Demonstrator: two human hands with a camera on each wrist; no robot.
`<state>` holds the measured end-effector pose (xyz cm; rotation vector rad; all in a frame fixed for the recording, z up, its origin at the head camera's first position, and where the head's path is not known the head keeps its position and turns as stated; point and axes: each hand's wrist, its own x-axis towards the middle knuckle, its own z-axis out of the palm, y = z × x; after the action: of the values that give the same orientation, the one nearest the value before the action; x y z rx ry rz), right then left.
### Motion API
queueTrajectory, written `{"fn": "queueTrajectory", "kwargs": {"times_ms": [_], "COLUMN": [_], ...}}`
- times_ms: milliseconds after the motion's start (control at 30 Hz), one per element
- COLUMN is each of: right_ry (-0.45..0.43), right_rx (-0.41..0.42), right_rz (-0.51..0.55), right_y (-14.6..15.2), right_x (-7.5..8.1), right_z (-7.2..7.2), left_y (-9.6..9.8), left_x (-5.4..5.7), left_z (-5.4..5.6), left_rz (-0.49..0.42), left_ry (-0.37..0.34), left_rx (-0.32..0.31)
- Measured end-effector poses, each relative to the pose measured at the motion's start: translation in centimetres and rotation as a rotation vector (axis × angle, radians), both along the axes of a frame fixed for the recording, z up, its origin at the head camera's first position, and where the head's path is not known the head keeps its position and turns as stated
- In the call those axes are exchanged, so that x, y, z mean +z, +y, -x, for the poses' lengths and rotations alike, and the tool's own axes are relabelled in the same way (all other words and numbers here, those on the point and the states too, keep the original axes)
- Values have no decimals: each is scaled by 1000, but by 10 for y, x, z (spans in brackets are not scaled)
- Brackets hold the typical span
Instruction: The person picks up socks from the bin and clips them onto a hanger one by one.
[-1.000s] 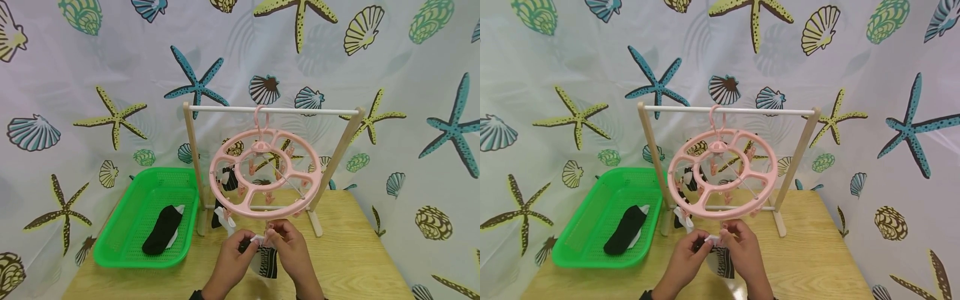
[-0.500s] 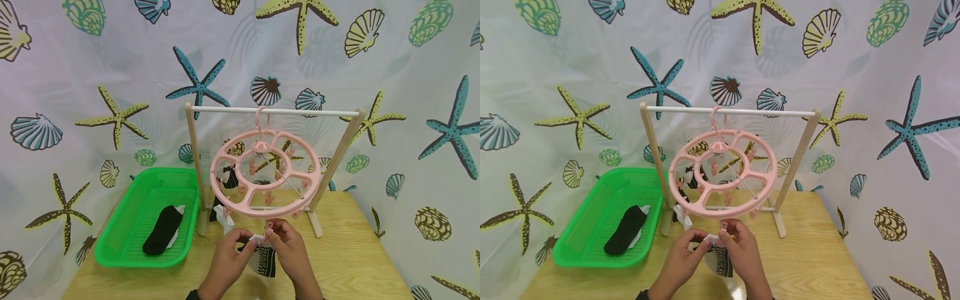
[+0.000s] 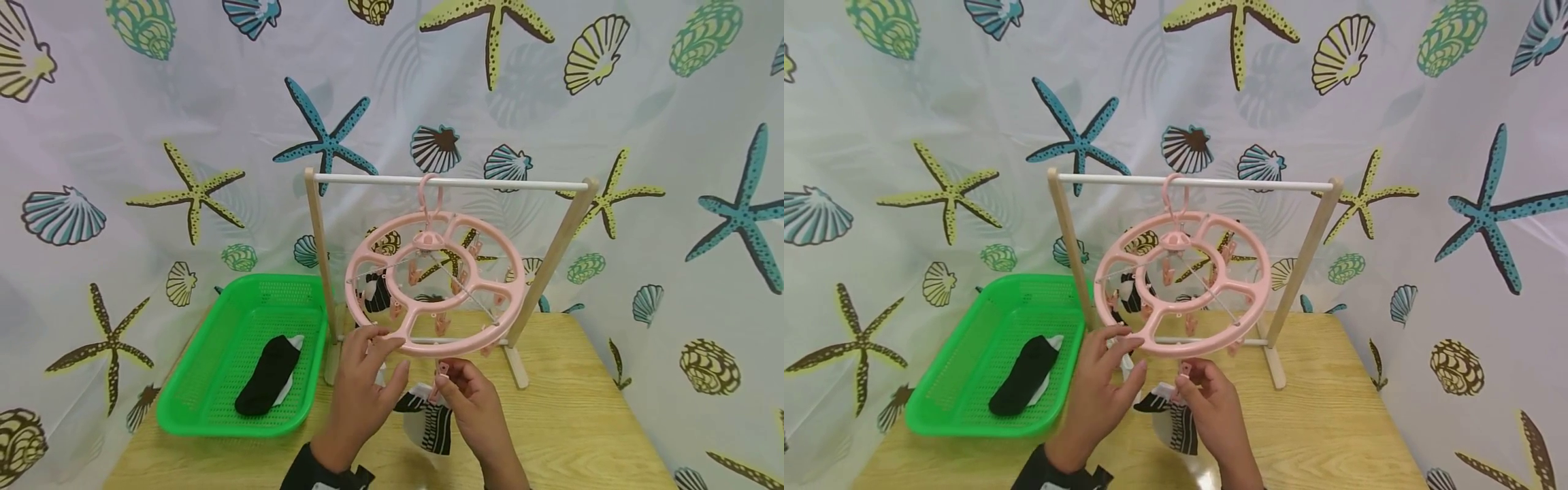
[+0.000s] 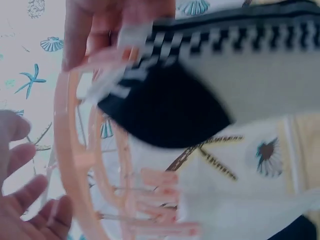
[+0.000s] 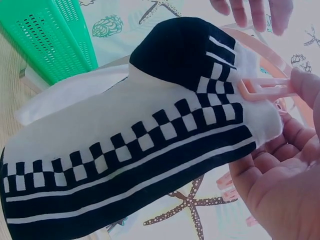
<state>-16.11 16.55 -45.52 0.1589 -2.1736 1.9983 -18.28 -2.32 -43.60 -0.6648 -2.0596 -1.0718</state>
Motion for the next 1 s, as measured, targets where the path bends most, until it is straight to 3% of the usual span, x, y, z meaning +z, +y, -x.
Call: {"fn": "queueTrajectory", "kwargs": {"times_ms": [167, 267, 633, 1000], "right_ry": [9, 15, 7, -22], "right_rx": [-5, 6, -2, -3], "right_rz": [-2, 2, -22, 7], "right_y": [1, 1, 3, 6], "right_x": [-1, -1, 3, 0], "right_z": [0, 0, 1, -2], "left_y": [-2, -3, -9, -11], "left_x": [10, 10, 12, 17], "left_z": [12, 16, 20, 12], "left_rz": [179, 223, 279, 290], "left_ry": [-46, -73, -61, -46], "left_rx": [24, 29, 5, -1]}}
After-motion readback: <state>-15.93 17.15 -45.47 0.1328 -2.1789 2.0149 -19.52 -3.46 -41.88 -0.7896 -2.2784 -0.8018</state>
